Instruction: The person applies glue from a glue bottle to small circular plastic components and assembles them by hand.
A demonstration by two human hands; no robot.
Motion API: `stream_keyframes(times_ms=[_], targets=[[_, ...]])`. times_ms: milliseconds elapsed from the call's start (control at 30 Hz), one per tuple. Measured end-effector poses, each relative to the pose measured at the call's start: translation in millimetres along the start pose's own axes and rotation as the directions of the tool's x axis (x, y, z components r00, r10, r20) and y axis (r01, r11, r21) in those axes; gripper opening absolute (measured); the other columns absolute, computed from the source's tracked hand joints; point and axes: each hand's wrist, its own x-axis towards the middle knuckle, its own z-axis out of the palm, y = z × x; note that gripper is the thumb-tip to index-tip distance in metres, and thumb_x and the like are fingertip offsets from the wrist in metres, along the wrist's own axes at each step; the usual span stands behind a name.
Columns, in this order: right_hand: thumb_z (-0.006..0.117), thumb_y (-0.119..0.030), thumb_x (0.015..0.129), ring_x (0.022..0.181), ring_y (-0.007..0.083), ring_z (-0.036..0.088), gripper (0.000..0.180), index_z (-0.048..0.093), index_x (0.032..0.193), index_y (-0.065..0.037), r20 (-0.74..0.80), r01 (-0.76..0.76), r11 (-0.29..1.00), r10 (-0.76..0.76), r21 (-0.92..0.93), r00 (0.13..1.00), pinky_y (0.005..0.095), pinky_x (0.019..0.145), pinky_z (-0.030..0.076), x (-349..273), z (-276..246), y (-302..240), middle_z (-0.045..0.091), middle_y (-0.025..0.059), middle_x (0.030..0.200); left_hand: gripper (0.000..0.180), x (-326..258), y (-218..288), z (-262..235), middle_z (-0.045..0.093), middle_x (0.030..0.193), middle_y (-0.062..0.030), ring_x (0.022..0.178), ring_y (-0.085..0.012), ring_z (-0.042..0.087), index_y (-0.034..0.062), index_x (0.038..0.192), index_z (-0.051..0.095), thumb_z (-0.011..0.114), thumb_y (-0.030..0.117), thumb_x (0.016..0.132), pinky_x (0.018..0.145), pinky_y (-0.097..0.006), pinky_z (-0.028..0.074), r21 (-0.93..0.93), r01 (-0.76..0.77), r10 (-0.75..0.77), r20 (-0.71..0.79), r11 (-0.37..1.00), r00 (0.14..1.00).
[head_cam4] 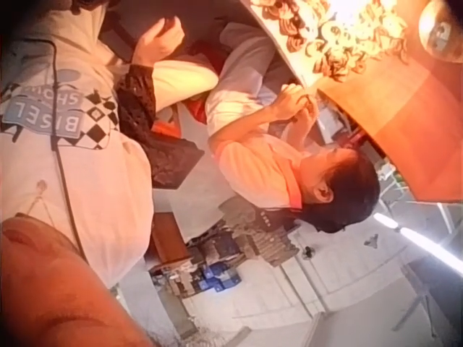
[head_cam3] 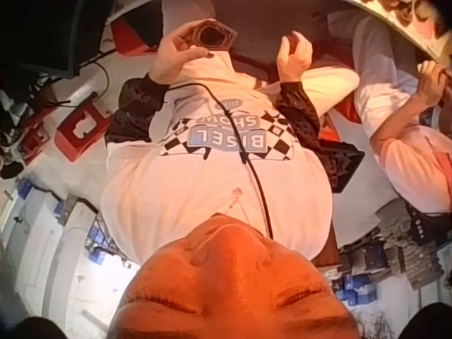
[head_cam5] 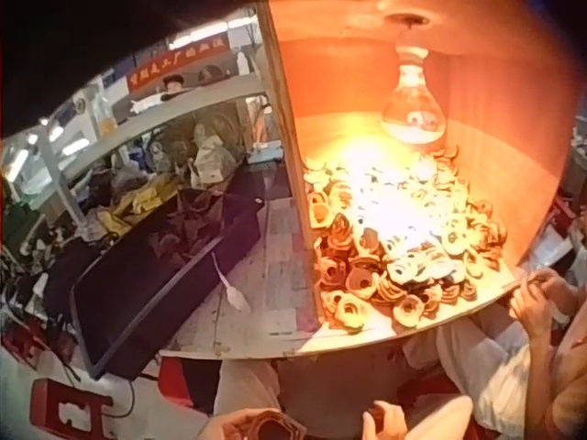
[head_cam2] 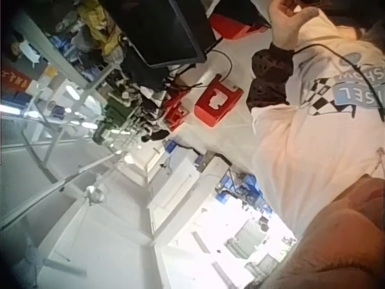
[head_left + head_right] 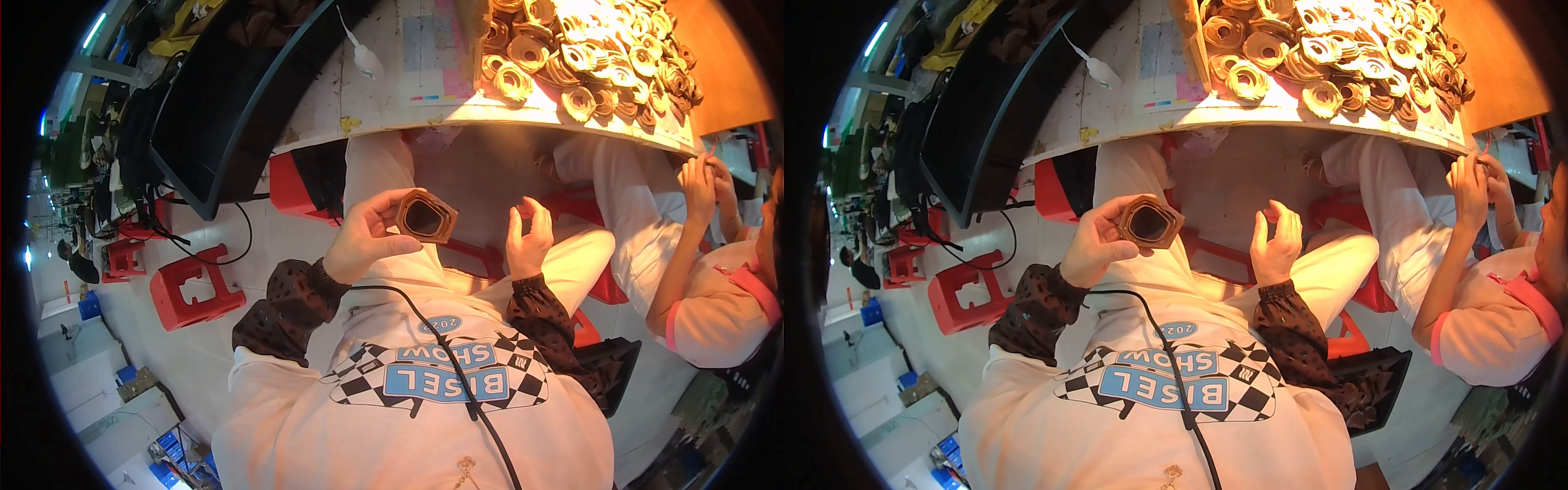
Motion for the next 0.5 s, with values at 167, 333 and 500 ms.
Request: stream_keyframes(times_ms=[167,333,500], targets=[[0.065,-0.001,0.078,0.081,0.025,0.057,0.024,0.059,0.101,-0.001,-0.007,0.022,1.0,-0.022,-0.015,1.0,0.0358,0.077,0.045,10.3,-1.3,-1.2,0.06,0.0095,0.085,0.068,-0.5,3.9,-8.1,0.053,0.125,-0.0078,0.114,-0.016,0.052,0.0009,0.133,0.044,0.076,0.001,0.072,0.097,-0.031,0.046,0.087,-0.042,0.046,-0.036,0.995,0.998],[0.065,0.0,0.078,0.082,0.0262,0.057,0.019,0.06,0.096,-0.003,-0.077,0.034,0.999,-0.033,0.013,0.997,0.0365,0.077,0.045,26.2,-10.7,-10.3,0.06,0.0098,0.086,0.071,-2.1,15.9,-2.4,0.051,0.128,-0.0085,0.118,-0.0164,0.05,0.0014,0.134,0.043,0.076,-0.002,0.071,0.098,-0.034,0.045,0.254,-0.138,0.153,-0.041,0.957,0.987],[0.068,-0.003,0.076,0.082,0.0247,0.057,0.008,0.062,0.081,-0.006,-0.119,0.12,0.992,-0.115,0.029,0.986,0.0352,0.076,0.044,48.7,-23.8,-14.9,0.06,0.0066,0.086,0.077,4.2,17.8,-9.8,0.052,0.128,-0.0105,0.114,-0.0175,0.054,0.0007,0.134,0.043,0.081,0.001,0.067,0.097,-0.033,0.046,0.506,-0.234,0.268,0.006,0.83,0.963]])
